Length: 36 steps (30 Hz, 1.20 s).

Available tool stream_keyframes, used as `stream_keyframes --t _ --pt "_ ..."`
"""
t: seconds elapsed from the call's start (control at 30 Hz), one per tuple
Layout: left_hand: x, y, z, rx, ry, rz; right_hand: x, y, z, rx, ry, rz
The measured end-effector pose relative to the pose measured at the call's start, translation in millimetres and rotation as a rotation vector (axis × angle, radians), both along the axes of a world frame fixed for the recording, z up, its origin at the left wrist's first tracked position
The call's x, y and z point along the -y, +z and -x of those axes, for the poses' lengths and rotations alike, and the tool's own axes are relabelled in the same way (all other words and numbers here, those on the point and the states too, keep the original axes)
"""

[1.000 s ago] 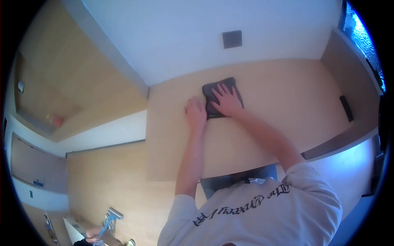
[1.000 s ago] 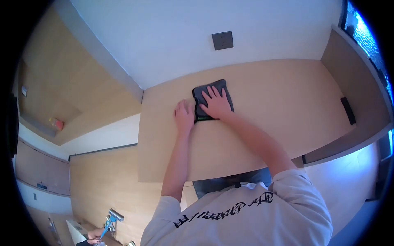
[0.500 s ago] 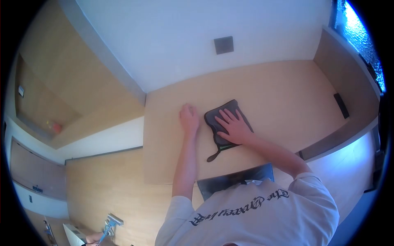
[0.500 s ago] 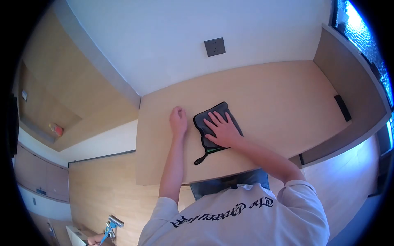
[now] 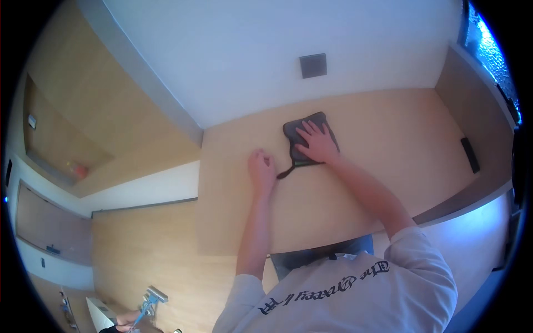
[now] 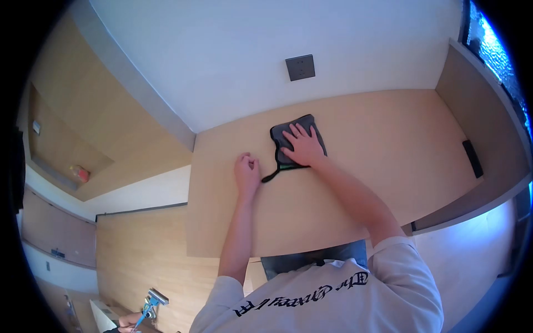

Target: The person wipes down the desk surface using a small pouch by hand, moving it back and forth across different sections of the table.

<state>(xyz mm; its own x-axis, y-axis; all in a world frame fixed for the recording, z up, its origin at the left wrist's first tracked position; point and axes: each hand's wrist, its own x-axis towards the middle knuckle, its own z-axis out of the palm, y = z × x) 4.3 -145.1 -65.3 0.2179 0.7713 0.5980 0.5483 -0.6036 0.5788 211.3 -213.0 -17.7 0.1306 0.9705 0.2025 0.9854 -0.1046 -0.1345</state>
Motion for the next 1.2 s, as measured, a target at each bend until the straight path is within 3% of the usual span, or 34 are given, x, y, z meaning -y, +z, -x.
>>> stream_keyframes --t 0.37,0.57,0.9,1.2 --pt "8 11 4 -0.021 0.022 0.083 -87 2 -35 -0.014 -0.181 -0.008" --pt "10 11 3 -0.050 0.042 0.066 -79 2 -34 0.012 -0.158 0.005" --pt "9 11 -1 -0.048 0.055 0.010 24 -9 17 0.055 -0.068 -0.015" --pt "6 11 -1 -0.072 0.026 0.030 171 -3 80 0.080 0.195 -0.025"
